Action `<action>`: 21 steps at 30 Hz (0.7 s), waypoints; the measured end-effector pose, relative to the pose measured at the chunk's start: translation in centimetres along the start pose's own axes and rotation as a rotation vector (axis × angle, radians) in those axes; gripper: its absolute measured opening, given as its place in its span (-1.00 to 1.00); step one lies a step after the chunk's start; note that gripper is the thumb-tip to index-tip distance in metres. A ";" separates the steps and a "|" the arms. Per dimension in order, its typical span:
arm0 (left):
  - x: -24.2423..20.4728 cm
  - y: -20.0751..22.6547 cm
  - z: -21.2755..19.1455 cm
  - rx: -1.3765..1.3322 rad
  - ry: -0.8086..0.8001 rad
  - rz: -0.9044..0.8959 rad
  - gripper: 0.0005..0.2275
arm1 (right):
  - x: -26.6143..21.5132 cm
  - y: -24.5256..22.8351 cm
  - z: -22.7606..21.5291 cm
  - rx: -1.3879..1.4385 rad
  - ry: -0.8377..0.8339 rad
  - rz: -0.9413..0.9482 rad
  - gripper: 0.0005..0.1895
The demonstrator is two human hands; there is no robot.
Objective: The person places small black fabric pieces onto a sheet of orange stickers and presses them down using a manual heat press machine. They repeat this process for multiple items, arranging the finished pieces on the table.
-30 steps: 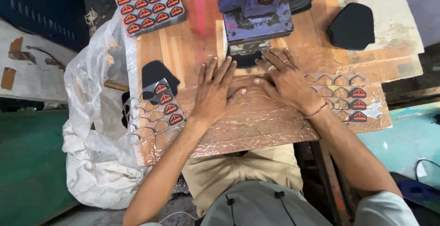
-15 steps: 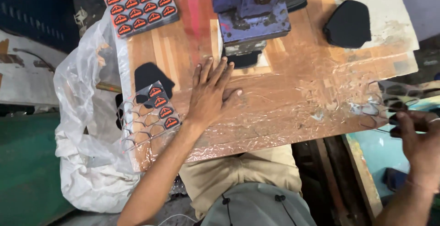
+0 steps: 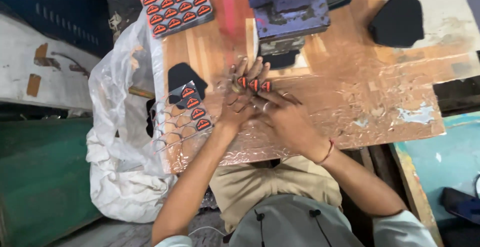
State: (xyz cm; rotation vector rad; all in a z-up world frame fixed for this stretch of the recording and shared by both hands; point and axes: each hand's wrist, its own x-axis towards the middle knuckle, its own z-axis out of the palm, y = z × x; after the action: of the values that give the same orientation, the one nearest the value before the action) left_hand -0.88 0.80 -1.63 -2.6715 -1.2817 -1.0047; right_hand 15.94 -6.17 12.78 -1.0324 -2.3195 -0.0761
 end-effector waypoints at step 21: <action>1.4 2.2 -3.4 -0.161 -0.184 -0.163 -0.41 | 1.5 3.8 8.1 0.150 -0.265 0.707 -0.50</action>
State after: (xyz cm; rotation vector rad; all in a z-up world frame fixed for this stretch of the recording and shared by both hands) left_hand -0.57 -0.60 2.35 -2.8780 -1.5379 -0.9325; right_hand 13.81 -0.25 6.20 -1.7961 -1.9983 0.5302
